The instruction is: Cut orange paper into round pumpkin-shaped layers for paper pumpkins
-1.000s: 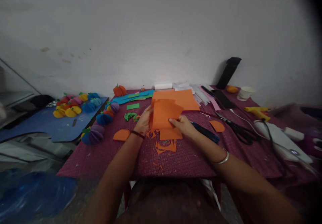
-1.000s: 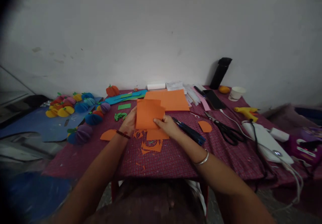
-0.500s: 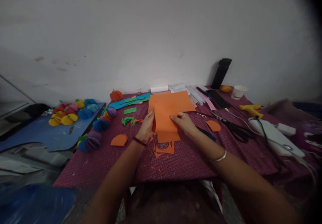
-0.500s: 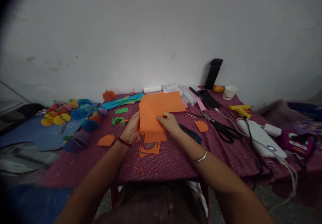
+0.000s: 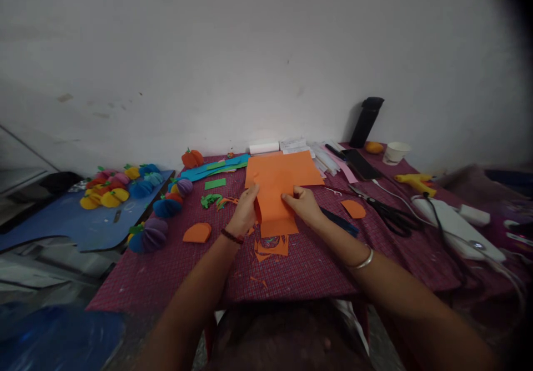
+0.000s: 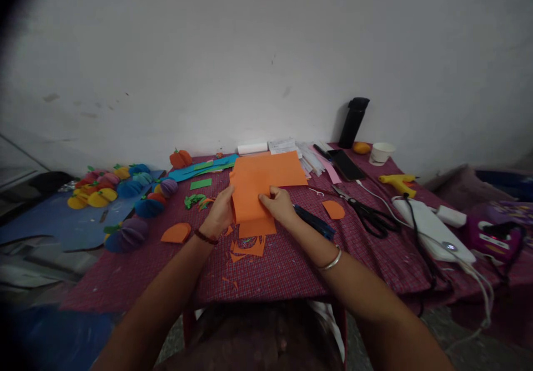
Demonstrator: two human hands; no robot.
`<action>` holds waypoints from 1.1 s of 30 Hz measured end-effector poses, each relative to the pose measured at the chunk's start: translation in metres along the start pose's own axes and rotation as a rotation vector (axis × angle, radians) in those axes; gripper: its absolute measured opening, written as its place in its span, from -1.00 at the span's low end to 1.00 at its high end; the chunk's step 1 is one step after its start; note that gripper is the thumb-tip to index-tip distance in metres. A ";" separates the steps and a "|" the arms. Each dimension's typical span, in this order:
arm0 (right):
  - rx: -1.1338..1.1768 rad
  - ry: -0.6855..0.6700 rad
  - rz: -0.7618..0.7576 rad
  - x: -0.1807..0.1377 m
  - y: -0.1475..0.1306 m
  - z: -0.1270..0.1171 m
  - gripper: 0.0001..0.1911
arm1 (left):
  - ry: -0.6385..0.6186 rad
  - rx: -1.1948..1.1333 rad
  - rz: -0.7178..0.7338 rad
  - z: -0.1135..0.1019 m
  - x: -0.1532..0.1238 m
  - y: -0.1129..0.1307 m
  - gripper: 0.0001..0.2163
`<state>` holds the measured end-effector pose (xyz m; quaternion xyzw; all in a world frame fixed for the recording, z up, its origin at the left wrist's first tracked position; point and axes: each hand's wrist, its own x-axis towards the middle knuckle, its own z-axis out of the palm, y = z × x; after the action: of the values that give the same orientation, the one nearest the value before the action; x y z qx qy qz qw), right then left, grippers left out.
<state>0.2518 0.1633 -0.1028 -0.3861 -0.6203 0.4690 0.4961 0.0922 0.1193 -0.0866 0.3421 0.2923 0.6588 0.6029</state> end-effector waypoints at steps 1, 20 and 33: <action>-0.013 0.001 -0.011 0.000 0.000 0.000 -0.85 | 0.007 0.019 0.016 0.000 0.000 0.000 -0.64; 0.302 0.154 -0.112 -0.001 -0.032 -0.015 -0.76 | 0.053 0.398 0.084 0.001 -0.007 -0.003 -0.65; 0.487 0.237 -0.018 -0.001 -0.042 -0.016 -0.72 | 0.034 0.211 -0.020 0.020 -0.018 -0.010 -0.64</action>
<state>0.2666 0.1546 -0.0615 -0.3019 -0.4302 0.5517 0.6477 0.1145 0.1014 -0.0844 0.3893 0.3739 0.6240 0.5650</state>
